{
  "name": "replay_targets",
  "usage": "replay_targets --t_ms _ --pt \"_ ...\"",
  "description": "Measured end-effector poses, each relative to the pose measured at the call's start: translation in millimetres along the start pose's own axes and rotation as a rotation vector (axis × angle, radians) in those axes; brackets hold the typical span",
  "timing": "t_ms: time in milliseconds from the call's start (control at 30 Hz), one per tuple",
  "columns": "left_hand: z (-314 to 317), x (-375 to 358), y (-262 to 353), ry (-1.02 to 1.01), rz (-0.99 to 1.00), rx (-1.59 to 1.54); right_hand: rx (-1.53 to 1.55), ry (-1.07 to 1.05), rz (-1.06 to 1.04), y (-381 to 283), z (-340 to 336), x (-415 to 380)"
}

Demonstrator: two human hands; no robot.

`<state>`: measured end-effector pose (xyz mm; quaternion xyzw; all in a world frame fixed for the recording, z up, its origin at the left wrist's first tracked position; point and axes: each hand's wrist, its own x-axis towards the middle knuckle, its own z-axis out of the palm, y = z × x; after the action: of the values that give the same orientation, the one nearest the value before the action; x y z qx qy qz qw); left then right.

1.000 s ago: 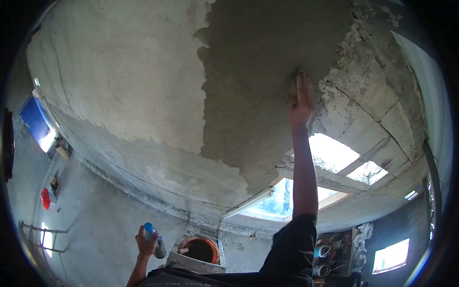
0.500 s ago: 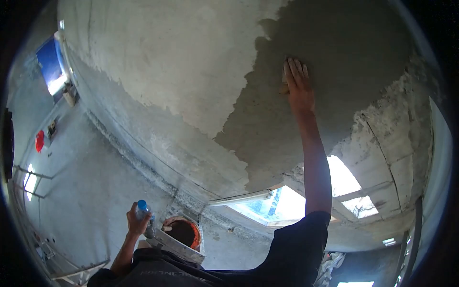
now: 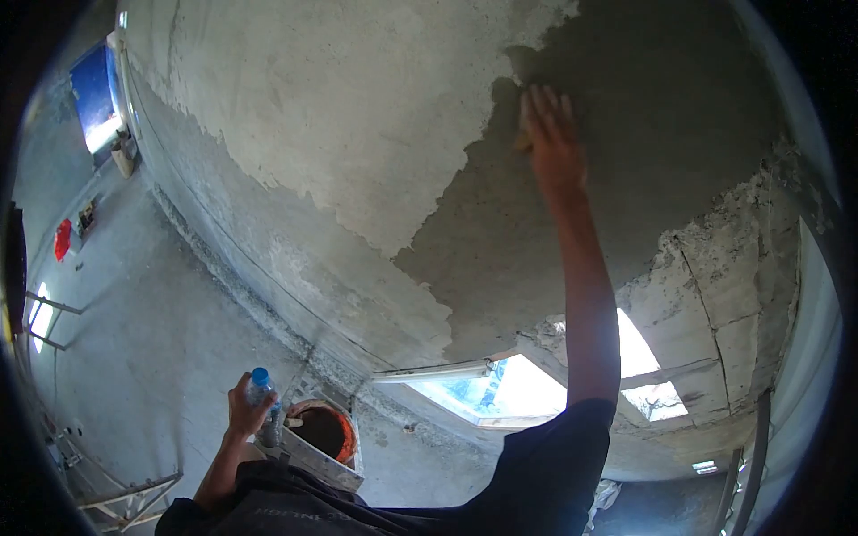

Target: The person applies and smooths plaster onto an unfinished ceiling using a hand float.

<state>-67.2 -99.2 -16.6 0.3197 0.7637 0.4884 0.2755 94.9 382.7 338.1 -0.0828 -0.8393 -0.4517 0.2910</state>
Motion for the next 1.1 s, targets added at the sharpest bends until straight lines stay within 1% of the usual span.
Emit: replay_targets --t_ms 33,100,133,167,200,233,267,300,333,367,400,433,467,500,533,567,600,633,667,700,733,767,800,833,867,933,1033,1067,1100 --pt "0.9 1.3 1.1 0.003 -0.004 -0.003 -0.02 0.0 0.01 7.5 5.2 2.7" --pt "0.4 5.8 4.5 0.016 0.045 -0.124 -0.039 0.002 0.018 3.9 16.7 -1.8" --pt "-1.1 7.0 8.0 0.015 0.04 -0.126 -0.016 -0.074 -0.004 -9.0 30.7 -20.7" --pt "-2.0 7.5 13.7 -0.025 0.049 -0.198 0.008 -0.15 -0.031 -22.8 44.6 -42.0" --pt "-2.5 9.3 19.6 -0.062 0.06 -0.27 0.212 -0.32 0.003 -41.1 57.7 -63.5" --pt "-2.9 10.5 25.2 -0.061 0.056 -0.271 0.416 -0.488 0.041 -58.3 65.6 -87.6" --pt "-3.6 12.4 31.8 -0.118 0.051 -0.334 0.518 -0.65 0.049 -93.3 34.6 -80.4" --pt "-4.5 14.8 39.0 -0.17 0.045 -0.397 0.692 -0.653 0.137 -128.1 15.6 -84.9" --pt "-3.2 17.7 45.3 -0.174 0.042 -0.401 0.874 -0.658 0.222 -161.2 0.5 -91.2" --pt "-1.0 19.2 51.4 -0.175 0.025 -0.403 1.09 -0.654 0.396 -192.7 -9.9 -97.6" --pt "-1.5 21.1 60.9 -0.222 0.023 -0.371 1.313 -0.658 0.571 -224.6 -18.5 -104.2" --pt "-3.5 25.3 69.2 -0.265 0.016 -0.337 1.36 -0.683 0.552 -258.0 -24.8 -111.2" --pt "1.3 29.4 66.8 -0.301 -0.048 -0.272 1.854 -0.692 1.03 -290.6 -31.3 -120.7" --pt "3.0 33.4 70.2 -0.32 -0.031 -0.184 2.299 -0.655 1.557 -319.0 -34.1 -124.1" --pt "1.6 39.9 75.3 -0.358 -0.075 -0.161 2.342 -0.685 1.533 -344.3 -36.1 -122.7" --pt "2.6 41.1 78.2 -0.403 -0.125 -0.145 2.352 -0.662 1.705 -367.1 -42.4 -125.0" --pt "2.2 43.3 76.3 -0.372 -0.155 -0.136 2.353 -0.638 1.875 -385.7 -47.4 -124.1" --pt "1.2 47.3 71.5 -0.469 -0.263 -0.136 2.455 -0.605 1.907 -400.4 -50.4 -121.0" --pt "2.4 47.5 66.2 -0.565 -0.371 -0.146 2.489 -0.644 1.887 -412.1 -52.2 -120.7" --pt "4.3 47.6 60.5 -0.532 -0.392 -0.147 2.503 -0.631 1.913 -421.8 -50.0 -120.3" --pt "5.9 48.0 54.8 -0.554 -0.417 -0.176 2.513 -0.611 1.945 -431.2 -47.5 -119.8" --pt "4.7 45.5 54.6 -0.584 -0.442 -0.207 2.536 -0.638 1.935 -439.2 -46.2 -120.1" --pt "2.9 41.7 54.3 -0.567 -0.455 -0.205 2.588 -0.597 1.964 -446.3 -44.5 -120.2" --pt "1.4 38.6 55.4 -0.547 -0.484 -0.288 2.636 -0.542 1.996 -452.7 -42.1 -119.9" --pt "-0.6 37.3 57.8 -0.531 -0.506 -0.369 2.647 -0.541 1.992 -459.0 -38.1 -120.8" --pt "-3.0 34.1 58.7 -0.523 -0.539 -0.408 2.628 -0.62 1.982 -469.0 -32.9 -127.0" --pt "0.6 34.1 54.4 -0.508 -0.615 -0.514 2.611 -0.64 2.015 -470.1 -33.3 -125.8" --pt "0.8 34.5 54.8 -0.486 -0.659 -0.579 2.608 -0.628 2.024 -470.8 -31.8 -127.0" --pt "0.7 34.2 55.9 -0.494 -0.658 -0.574 2.601 -0.607 2.062 -471.5 -30.0 -127.8"
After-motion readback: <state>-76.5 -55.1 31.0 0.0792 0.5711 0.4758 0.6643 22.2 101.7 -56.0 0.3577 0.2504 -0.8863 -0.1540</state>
